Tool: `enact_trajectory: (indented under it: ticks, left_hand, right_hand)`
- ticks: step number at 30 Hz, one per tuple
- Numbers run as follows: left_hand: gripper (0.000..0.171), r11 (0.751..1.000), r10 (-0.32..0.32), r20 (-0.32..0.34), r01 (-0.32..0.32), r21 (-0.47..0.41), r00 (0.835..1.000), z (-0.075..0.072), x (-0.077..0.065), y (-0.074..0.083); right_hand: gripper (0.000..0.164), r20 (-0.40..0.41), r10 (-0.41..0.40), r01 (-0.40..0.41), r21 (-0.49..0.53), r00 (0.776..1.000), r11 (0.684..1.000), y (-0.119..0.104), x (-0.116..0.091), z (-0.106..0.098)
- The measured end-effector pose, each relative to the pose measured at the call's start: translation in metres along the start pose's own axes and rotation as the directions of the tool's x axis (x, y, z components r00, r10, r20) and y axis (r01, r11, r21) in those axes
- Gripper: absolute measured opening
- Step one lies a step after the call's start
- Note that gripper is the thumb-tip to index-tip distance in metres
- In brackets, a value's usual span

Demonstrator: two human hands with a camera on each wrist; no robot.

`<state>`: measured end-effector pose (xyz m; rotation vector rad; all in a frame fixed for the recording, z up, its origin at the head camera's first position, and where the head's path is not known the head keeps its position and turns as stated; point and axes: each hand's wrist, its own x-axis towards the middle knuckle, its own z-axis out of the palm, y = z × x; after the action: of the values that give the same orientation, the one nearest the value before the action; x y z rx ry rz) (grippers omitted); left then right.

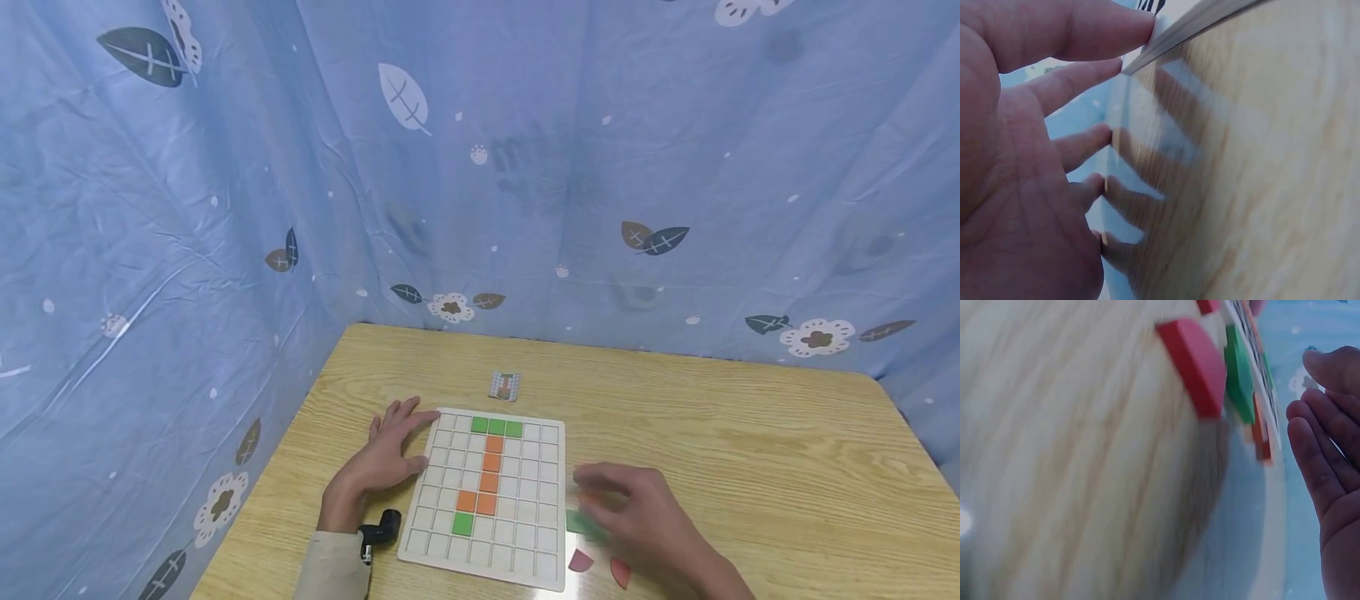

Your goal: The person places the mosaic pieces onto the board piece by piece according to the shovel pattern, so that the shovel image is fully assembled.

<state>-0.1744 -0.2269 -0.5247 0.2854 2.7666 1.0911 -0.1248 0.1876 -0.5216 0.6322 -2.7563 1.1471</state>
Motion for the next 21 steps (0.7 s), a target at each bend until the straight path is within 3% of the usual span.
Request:
enact_trajectory:
  ticks: [14, 21]
  left_hand:
    - [0.076, 1.000, -0.009, -0.008, 0.009, 0.004, 1.000, 0.001, 0.000, -0.001]
    - [0.076, 1.000, -0.006, -0.006, 0.006, 0.005, 1.000, 0.000, 0.000, 0.000]
  right_hand:
    - [0.040, 0.043, -0.109, 0.110, -0.001, 0.993, 0.994, 0.015, 0.004, -0.010]
    - [0.039, 0.072, -0.105, 0.107, -0.034, 0.992, 0.994, 0.018, 0.007, -0.009]
